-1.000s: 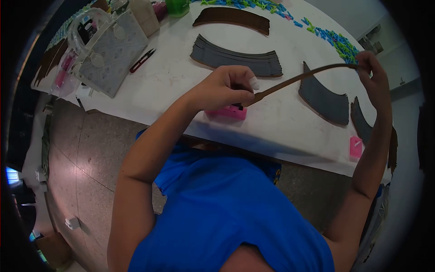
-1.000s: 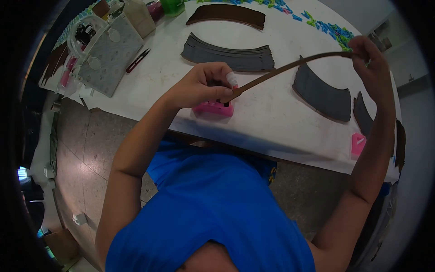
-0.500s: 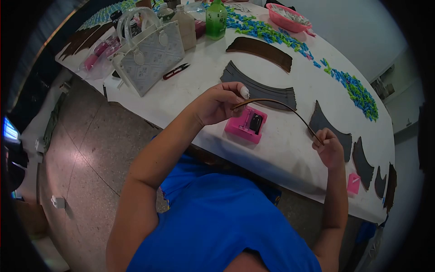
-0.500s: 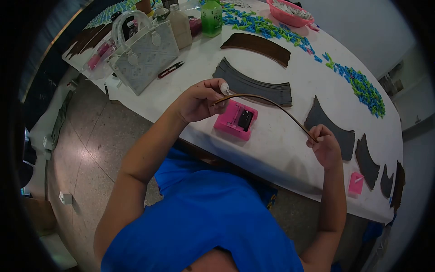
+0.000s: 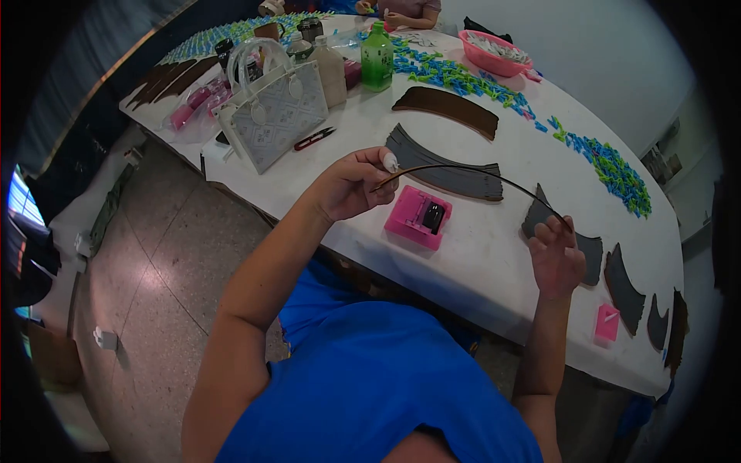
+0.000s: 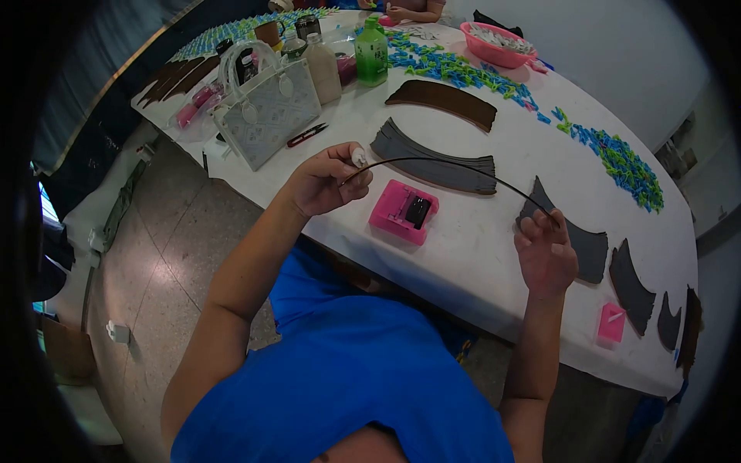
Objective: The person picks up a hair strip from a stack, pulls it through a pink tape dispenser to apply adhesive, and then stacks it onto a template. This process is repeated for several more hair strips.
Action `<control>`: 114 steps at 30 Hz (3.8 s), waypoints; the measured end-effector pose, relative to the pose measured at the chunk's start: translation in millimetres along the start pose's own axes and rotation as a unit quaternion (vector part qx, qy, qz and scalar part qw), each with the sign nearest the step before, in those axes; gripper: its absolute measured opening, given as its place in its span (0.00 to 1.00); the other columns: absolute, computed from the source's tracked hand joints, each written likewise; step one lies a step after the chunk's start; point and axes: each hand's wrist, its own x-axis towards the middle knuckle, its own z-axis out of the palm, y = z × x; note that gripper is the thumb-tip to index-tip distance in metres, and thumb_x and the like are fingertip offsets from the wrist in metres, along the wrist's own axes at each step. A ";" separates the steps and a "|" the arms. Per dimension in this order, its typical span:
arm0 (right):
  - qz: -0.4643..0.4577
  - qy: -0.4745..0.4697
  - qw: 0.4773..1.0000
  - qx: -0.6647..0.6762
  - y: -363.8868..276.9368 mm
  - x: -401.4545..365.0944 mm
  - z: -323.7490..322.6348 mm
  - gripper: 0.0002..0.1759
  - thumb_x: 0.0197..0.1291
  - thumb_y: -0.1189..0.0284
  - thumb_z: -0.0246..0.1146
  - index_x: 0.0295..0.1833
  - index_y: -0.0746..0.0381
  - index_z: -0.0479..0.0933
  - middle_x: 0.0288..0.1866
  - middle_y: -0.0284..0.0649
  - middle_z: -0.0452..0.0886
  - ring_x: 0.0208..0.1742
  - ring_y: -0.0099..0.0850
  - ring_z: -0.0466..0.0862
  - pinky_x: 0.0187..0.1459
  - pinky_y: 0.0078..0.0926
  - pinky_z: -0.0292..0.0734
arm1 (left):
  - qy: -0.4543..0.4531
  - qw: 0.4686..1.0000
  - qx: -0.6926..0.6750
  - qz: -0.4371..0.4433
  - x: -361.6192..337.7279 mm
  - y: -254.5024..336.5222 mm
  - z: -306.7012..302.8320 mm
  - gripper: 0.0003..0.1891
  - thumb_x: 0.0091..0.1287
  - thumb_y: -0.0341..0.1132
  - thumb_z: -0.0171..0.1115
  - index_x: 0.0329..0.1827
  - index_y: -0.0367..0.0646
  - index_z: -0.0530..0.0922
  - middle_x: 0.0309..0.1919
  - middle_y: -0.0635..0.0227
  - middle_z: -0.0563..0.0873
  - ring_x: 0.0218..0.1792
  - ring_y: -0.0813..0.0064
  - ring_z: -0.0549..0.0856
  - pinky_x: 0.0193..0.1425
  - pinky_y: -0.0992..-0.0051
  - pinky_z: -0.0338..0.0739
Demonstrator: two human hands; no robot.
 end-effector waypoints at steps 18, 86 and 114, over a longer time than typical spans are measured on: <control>-0.133 0.183 0.952 -0.208 38.7 76.5 0.5 0.09 0.72 0.80 0.65 0.55 0.63 0.80 0.44 0.37 0.84 0.42 0.24 0.83 0.49 0.31 0.83 | 0.055 0.998 -0.009 0.027 10.1 31.5 -32.5 0.11 0.72 0.24 0.64 0.54 0.45 0.81 0.46 0.63 0.87 0.37 0.74 0.79 0.43 0.74 0.72; 0.222 0.333 0.464 -0.791 73.9 241.8 -191.8 0.14 0.54 0.54 0.76 0.45 0.46 0.91 0.52 0.40 0.88 0.60 0.47 0.86 0.63 0.55 0.75 | 0.512 0.530 0.674 0.047 186.3 -0.7 -208.3 0.28 0.63 0.34 0.72 0.62 0.33 0.69 0.58 0.39 0.82 0.60 0.38 0.82 0.65 0.50 0.78; 0.174 0.386 0.447 -0.788 76.4 243.2 -195.3 0.26 0.55 0.58 0.75 0.58 0.56 0.81 0.61 0.44 0.83 0.64 0.46 0.83 0.64 0.53 0.75 | 0.510 0.523 0.681 0.048 184.8 -0.5 -210.8 0.26 0.64 0.34 0.69 0.63 0.34 0.73 0.59 0.43 0.83 0.62 0.42 0.83 0.67 0.53 0.78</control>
